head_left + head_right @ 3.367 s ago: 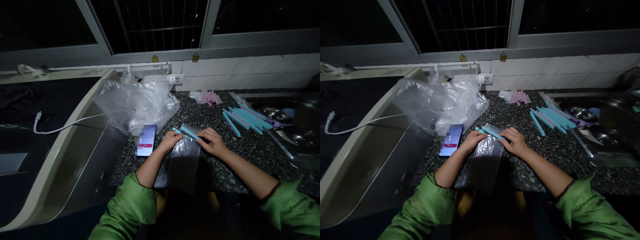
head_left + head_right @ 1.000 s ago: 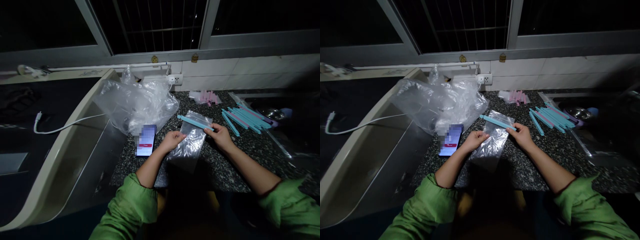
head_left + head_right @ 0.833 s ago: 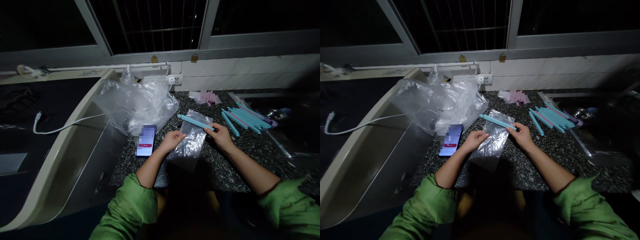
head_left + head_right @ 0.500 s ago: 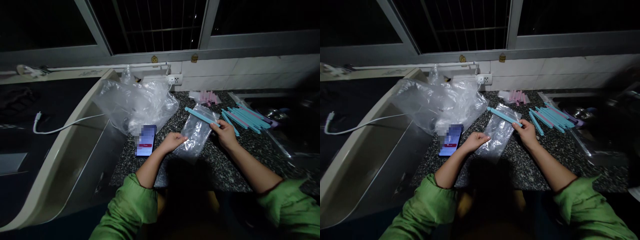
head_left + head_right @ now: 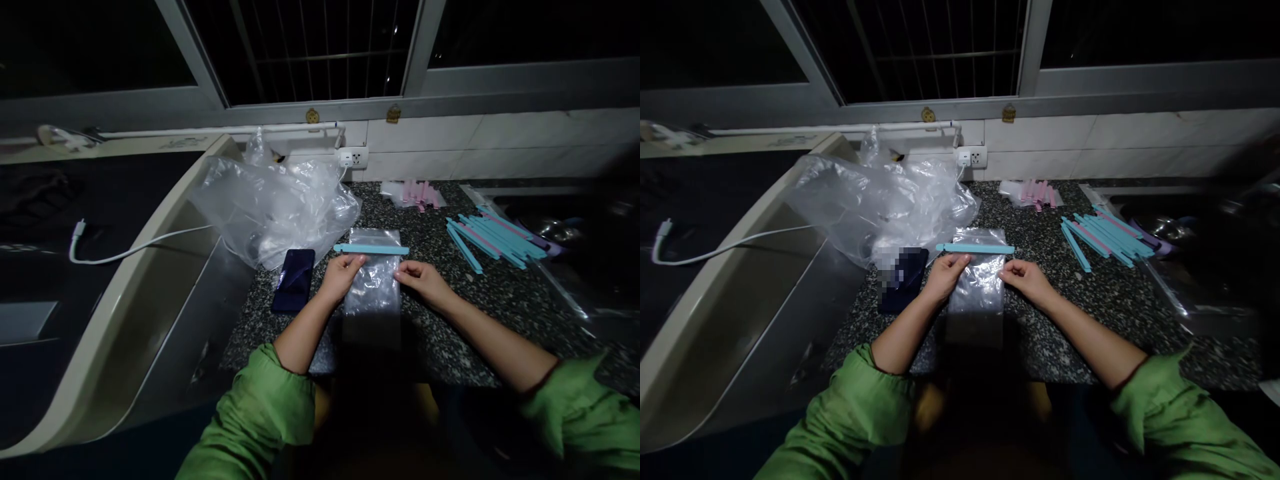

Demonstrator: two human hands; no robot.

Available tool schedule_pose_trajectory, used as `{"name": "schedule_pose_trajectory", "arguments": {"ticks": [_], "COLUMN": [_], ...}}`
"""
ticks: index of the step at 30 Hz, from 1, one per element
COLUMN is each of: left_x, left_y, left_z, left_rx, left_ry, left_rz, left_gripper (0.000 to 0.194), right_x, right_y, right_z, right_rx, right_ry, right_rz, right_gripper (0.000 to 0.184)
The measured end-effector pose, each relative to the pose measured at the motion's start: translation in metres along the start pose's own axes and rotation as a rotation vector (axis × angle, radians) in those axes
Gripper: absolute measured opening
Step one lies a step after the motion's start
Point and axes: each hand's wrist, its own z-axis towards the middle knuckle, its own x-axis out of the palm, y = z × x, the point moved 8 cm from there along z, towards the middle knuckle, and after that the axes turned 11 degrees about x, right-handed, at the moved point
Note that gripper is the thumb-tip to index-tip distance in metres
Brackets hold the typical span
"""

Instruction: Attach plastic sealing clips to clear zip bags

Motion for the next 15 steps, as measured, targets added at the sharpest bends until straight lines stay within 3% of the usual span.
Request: {"name": "schedule_pose_trajectory", "arguments": {"ticks": [6,12,15], "left_x": [-0.009,-0.027,-0.035], "left_y": [-0.009,-0.017,-0.02], "left_z": [0.001,0.002,0.003], "left_rx": [0.077,0.117,0.14], "left_ry": [-0.096,-0.205,-0.199], "left_rz": [0.091,0.191,0.321], "left_gripper": [0.023,0.024,0.022], "right_x": [0.005,0.022,0.026], "right_y": [0.0,-0.004,-0.005], "right_z": [-0.001,-0.007,-0.006], "right_rx": [-0.009,-0.003,-0.015], "right_ry": [-0.022,0.065,0.061], "right_rz": [-0.053,-0.157,-0.186], "right_gripper": [0.039,0.038,0.037]}}
